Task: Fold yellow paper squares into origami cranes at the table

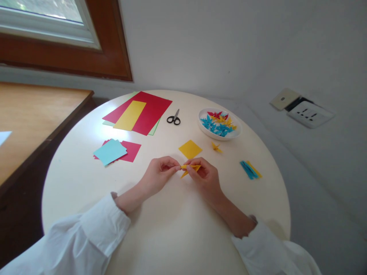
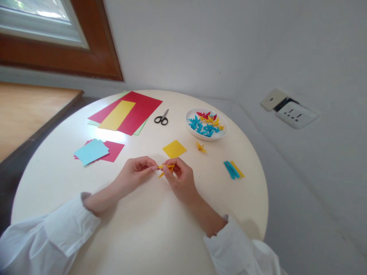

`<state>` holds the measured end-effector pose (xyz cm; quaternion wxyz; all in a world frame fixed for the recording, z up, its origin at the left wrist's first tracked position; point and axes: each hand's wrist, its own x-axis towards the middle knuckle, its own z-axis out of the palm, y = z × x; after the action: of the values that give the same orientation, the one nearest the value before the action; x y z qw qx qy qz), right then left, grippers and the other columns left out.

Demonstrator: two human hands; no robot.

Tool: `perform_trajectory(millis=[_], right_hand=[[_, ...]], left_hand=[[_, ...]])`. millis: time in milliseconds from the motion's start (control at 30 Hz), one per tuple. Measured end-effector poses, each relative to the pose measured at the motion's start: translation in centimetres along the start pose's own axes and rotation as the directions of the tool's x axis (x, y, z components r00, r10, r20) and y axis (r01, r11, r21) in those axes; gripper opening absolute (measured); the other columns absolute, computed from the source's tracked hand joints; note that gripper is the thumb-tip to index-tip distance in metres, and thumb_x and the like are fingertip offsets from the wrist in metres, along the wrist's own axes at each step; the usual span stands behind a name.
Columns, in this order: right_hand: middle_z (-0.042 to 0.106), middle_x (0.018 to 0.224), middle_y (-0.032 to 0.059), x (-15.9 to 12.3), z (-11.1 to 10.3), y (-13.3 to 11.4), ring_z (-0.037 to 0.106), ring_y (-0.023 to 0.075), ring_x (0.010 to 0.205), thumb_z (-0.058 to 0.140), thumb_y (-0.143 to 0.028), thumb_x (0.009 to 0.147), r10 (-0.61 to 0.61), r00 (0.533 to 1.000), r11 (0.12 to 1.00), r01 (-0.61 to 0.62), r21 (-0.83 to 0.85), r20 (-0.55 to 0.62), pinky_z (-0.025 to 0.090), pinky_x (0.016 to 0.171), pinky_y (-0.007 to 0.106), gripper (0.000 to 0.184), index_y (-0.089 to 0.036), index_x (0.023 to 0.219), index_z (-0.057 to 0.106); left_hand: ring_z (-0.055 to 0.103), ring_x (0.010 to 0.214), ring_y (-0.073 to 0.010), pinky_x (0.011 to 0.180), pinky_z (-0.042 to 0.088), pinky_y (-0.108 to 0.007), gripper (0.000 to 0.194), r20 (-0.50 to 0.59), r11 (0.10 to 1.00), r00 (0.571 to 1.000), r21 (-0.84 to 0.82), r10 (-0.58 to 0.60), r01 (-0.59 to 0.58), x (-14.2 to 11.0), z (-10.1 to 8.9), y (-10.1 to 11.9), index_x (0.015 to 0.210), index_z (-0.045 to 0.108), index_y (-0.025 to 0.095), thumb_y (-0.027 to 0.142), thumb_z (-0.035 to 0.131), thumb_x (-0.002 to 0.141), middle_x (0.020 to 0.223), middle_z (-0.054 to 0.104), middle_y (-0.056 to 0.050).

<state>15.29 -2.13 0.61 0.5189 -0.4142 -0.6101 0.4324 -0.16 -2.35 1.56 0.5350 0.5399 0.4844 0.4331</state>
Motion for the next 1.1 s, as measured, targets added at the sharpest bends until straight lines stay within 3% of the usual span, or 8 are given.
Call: perform_trajectory(millis=[733,967,1100], right_hand=[[0.063,0.075,0.0027,-0.28,-0.24,-0.22,0.060,0.0139,0.069,0.055,-0.024,0.079,-0.099,0.995,0.979,0.097,-0.181,0.001,0.050,0.061,0.024,0.009,-0.020,0.072,0.057],[0.062,0.078,0.0033,-0.32,-0.42,-0.05,0.061,0.0146,0.071,0.053,-0.025,0.080,-0.090,0.996,0.981,0.090,-0.173,0.008,0.050,0.063,0.026,0.009,-0.020,0.074,0.057],[0.062,0.077,0.0033,-0.32,-0.46,0.01,0.060,0.0148,0.073,0.054,-0.024,0.079,-0.096,0.995,0.980,0.099,-0.172,0.030,0.050,0.064,0.026,0.008,-0.020,0.074,0.057]], left_hand=[[0.066,0.073,-0.0180,0.064,0.049,-0.026,0.018,-0.023,0.990,0.999,-0.141,-0.031,0.027,-0.03,0.06,-0.13,0.079,0.063,0.015,0.025,0.066,0.064,0.073,0.070,-0.005],[0.065,0.069,-0.0171,0.061,0.046,-0.025,0.016,-0.049,0.999,0.999,-0.053,-0.012,0.010,-0.04,-0.18,-0.08,0.079,0.063,0.014,0.024,0.062,0.067,0.070,0.070,-0.005],[0.065,0.067,-0.0173,0.058,0.045,-0.024,0.020,-0.006,0.998,0.999,-0.055,-0.042,0.041,-0.05,-0.12,0.07,0.082,0.062,0.014,0.029,0.062,0.069,0.070,0.071,-0.005]])
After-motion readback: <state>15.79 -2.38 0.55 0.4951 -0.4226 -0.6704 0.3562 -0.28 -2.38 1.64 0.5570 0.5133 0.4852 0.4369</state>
